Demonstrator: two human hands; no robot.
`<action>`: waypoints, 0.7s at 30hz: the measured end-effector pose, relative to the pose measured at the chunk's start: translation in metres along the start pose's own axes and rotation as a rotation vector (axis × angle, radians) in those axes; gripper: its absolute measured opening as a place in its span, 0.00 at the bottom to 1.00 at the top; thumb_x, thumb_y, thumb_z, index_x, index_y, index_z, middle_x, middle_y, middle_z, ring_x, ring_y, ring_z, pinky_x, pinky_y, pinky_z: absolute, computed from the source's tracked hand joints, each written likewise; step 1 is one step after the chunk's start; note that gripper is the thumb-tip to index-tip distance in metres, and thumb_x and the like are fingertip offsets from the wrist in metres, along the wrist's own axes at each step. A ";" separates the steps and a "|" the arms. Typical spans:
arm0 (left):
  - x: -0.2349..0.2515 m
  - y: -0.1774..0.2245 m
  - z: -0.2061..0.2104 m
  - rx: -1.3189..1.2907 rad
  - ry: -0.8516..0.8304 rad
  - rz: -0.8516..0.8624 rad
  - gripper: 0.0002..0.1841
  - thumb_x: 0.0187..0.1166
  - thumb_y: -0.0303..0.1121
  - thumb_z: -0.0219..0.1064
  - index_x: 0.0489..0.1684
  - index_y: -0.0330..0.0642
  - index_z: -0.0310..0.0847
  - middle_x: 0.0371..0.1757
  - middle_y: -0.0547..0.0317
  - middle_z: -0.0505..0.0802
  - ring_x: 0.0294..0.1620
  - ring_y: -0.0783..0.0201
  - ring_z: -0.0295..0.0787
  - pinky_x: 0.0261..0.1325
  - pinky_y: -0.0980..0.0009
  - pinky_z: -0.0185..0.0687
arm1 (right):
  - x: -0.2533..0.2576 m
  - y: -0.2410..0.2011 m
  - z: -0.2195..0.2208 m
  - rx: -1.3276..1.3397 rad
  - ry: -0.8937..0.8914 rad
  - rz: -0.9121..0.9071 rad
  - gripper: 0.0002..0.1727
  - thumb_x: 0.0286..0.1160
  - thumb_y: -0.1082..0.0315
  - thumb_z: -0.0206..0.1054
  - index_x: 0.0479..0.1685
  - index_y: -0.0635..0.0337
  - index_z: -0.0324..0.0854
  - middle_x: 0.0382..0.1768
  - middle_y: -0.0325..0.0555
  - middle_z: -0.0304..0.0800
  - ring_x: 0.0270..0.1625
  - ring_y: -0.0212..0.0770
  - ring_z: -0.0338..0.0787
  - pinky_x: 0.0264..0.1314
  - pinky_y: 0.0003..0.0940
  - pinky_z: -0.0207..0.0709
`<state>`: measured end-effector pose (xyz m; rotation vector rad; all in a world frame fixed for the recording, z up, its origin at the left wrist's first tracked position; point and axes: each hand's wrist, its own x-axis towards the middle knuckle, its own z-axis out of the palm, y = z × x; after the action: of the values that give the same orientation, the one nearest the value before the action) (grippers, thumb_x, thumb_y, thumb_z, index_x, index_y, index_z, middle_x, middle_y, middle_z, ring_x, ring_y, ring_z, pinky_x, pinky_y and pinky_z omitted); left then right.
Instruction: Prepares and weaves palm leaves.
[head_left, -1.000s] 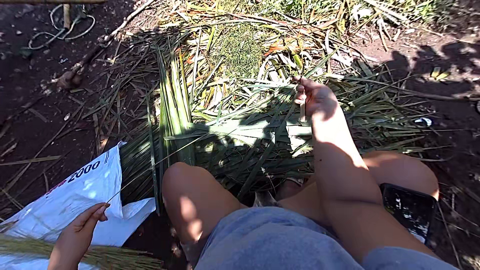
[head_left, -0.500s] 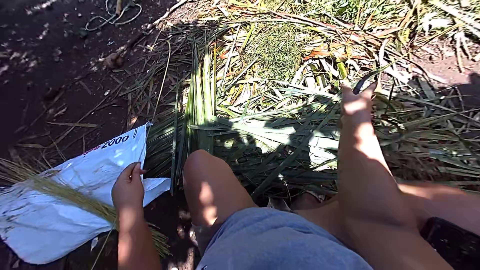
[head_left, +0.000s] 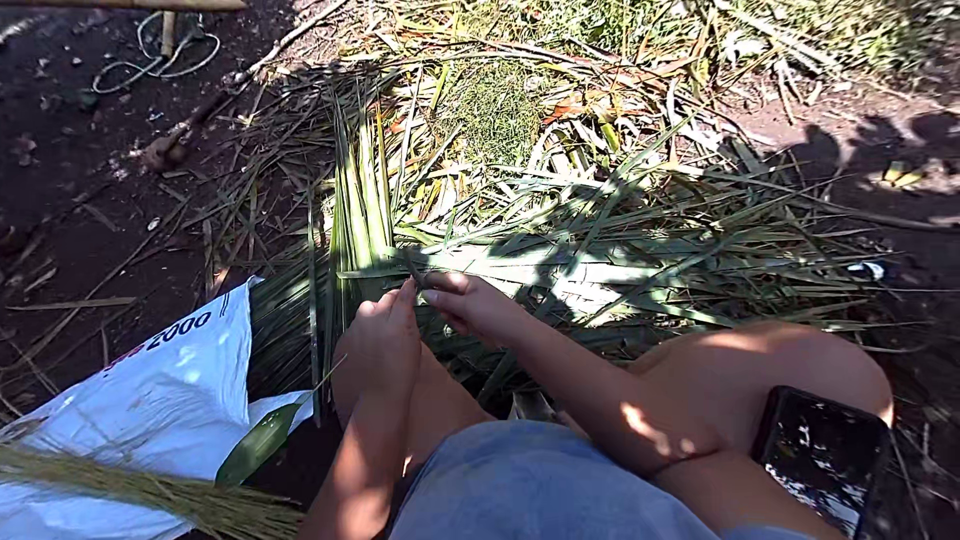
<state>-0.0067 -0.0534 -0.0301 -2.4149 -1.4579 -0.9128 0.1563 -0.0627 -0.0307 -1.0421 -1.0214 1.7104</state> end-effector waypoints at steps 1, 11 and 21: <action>0.000 0.000 0.001 0.014 0.007 0.016 0.13 0.80 0.23 0.65 0.52 0.45 0.95 0.41 0.51 0.97 0.31 0.48 0.89 0.33 0.56 0.80 | 0.000 0.000 -0.001 0.002 0.008 0.013 0.17 0.89 0.66 0.59 0.71 0.61 0.77 0.24 0.36 0.75 0.18 0.23 0.71 0.21 0.15 0.66; -0.016 -0.029 -0.002 0.068 0.015 0.061 0.14 0.81 0.26 0.63 0.52 0.50 0.96 0.41 0.53 0.98 0.35 0.48 0.92 0.37 0.55 0.82 | 0.009 -0.004 -0.041 0.143 0.261 0.058 0.18 0.93 0.60 0.53 0.75 0.53 0.73 0.22 0.32 0.70 0.14 0.24 0.66 0.16 0.17 0.64; -0.034 -0.085 -0.044 0.080 0.012 0.034 0.13 0.85 0.30 0.61 0.48 0.40 0.96 0.42 0.46 0.98 0.37 0.42 0.93 0.40 0.51 0.82 | 0.008 -0.035 -0.107 0.374 0.559 -0.009 0.16 0.94 0.60 0.52 0.73 0.49 0.72 0.18 0.30 0.71 0.12 0.23 0.67 0.12 0.17 0.64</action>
<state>-0.1081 -0.0553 -0.0286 -2.3654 -1.4170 -0.8437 0.2621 -0.0240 -0.0341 -1.1632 -0.3345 1.4051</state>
